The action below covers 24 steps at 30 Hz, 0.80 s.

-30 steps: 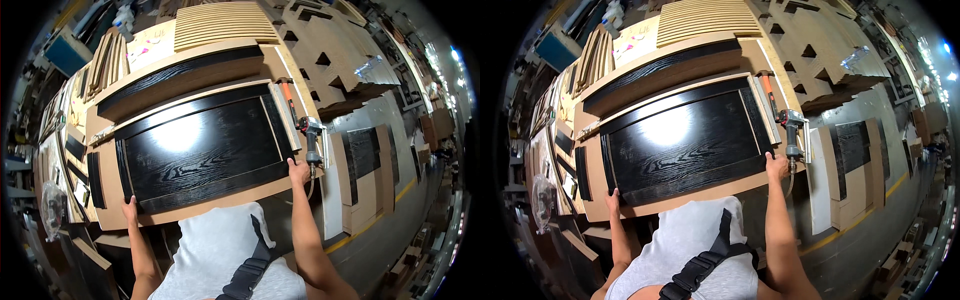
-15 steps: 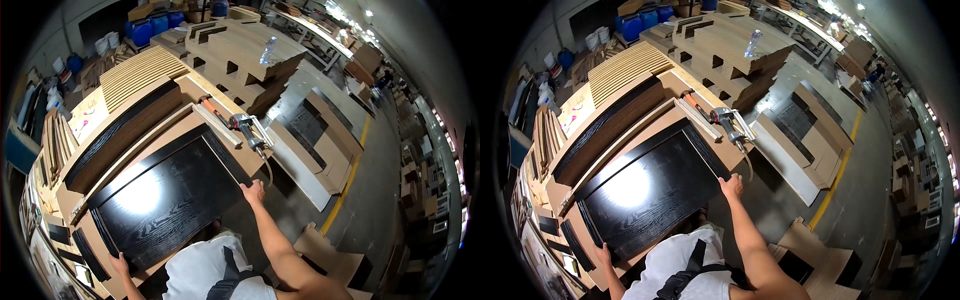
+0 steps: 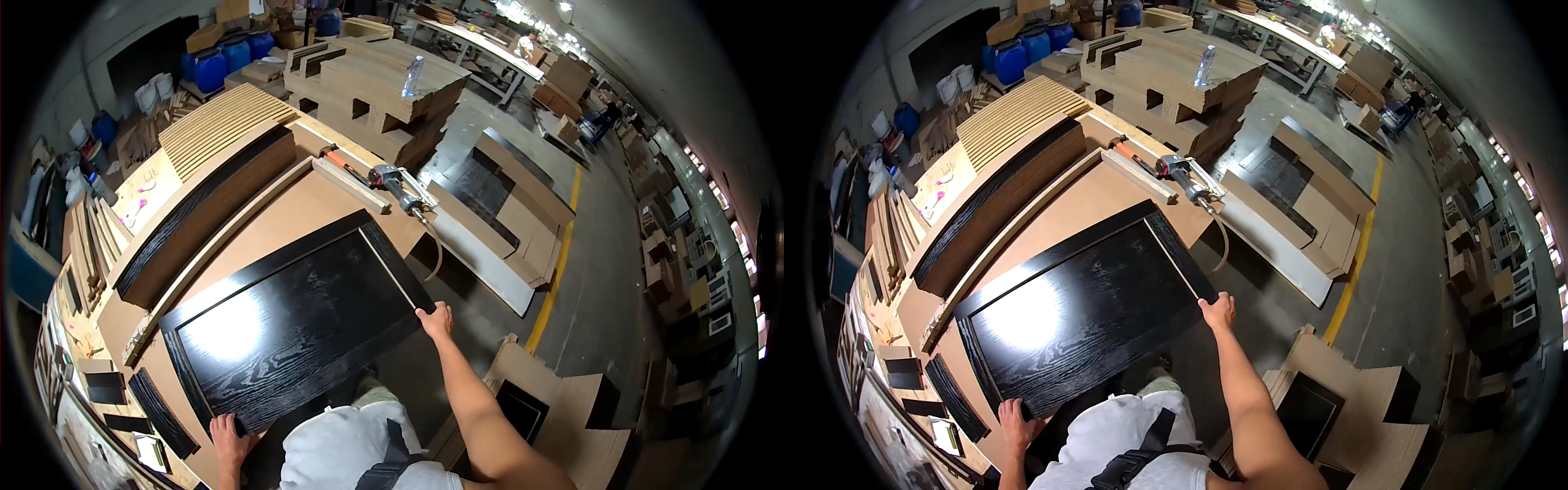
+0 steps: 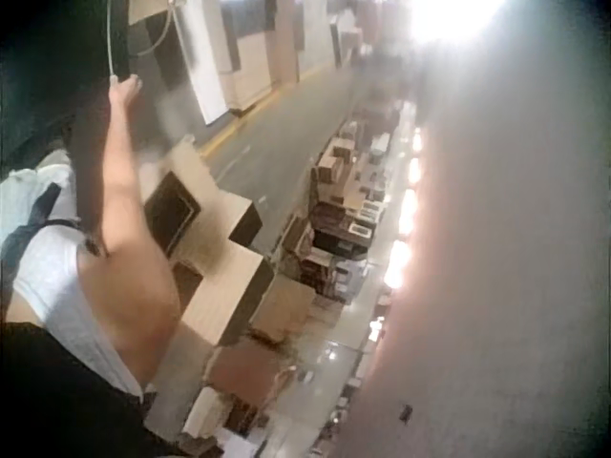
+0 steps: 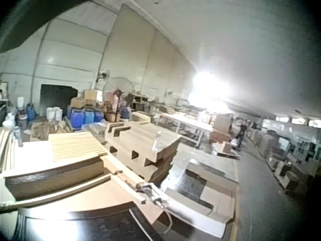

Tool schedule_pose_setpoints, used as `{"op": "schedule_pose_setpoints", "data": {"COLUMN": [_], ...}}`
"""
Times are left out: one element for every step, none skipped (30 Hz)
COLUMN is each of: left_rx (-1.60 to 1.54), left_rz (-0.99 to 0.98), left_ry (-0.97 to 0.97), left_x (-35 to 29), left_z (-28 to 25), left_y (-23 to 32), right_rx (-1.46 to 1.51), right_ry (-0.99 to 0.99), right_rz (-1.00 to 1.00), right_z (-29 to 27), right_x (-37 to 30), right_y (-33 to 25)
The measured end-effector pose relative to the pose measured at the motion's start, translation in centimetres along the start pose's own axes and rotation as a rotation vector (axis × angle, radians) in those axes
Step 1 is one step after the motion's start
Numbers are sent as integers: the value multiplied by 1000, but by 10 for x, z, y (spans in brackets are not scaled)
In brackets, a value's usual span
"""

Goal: The person places a wooden panel onto a workbench and fastens wooden frame pieces along its perimeter using a pneumatic nail gun. The person then moves the assembled panel aside and repeats the process with another wooden panel.

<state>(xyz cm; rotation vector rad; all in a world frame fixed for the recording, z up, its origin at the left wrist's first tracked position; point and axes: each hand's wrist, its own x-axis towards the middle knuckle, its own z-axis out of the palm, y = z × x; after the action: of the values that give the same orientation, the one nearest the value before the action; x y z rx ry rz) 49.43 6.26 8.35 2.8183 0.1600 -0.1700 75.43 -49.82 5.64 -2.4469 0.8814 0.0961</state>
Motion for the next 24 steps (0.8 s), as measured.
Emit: {"op": "schedule_pose_setpoints", "data": {"left_rx": [4, 17, 30, 36, 30, 24, 45, 49, 56, 63, 62, 67, 64, 62, 67, 58, 49, 38, 10, 7, 41, 75, 74, 72], "left_rz": [5, 19, 32, 34, 14, -7, -2, 0, -5, -10, -6, 0, 6, 13, 22, 18, 11, 2, -22, -17, 23, 62, 64, 84], "left_ry": [5, 0, -4, -1, -13, -25, -31, -36, -37, -38, -40, -40, -44, -49, -53, -49, -47, -44, -86, -88, -92, -95, -92, -119], "left_x": [-1, 1, 3, 4, 1, 0, 1, 1, 0, -2, -2, -2, -3, -6, -9, -14, -22, -29, -35, -38, -41, -43, -45, -47], "left_z": [1, -1, -3, -5, -6, -7, -10, -11, -11, -11, -14, -14, -14, -13, -11, -8, -6, -2, 0, 1, -1, -3, -7, -12], "left_y": [-4, -4, -4, -1, 2, 4, 6, 6, 5, 5, 5, 6, 6, 5, 4, 2, -2, -6, -15, -19, -22, -23, -23, -23], "right_rx": [9, 16, 10, 2, 8, 19, 28, 29, 30, 31, 22, 27, 24, 20, 25, 20, 13, 14, 28, 40, 53, 55, 49, 42], "right_ry": [-8, -6, -43, -82, -85, -63, -42, -44, -33, -22, -28, -27, -25, -23, -21, -5, 8, 8, 6, 8, 23, 10, 5, 0], "right_rz": [17, 17, 41, 64, 70, 55, 41, 48, 35, 22, 13, 18, 3, -11, -1, -14, -27, -19, -16, -17, -19, 1, 14, 25], "right_z": [0, -3, -6, -8, -8, -8, -8, -9, -10, -10, -9, -10, -10, -10, -9, -7, -4, -5, -7, -11, -11, -11, -14, -15], "right_x": [-2, -4, -4, -4, -5, -6, -6, -6, -6, -8, -7, -8, -10, -15, -19, -21, -27, -35, -43, -50, -55, -59, -65, -67], "right_y": [-2, -3, -4, -4, -3, -2, -2, -1, -2, 1, 4, 8, 13, 18, 24, 30, 35, 40, 43, 50, 57, 62, 65, 66]}}
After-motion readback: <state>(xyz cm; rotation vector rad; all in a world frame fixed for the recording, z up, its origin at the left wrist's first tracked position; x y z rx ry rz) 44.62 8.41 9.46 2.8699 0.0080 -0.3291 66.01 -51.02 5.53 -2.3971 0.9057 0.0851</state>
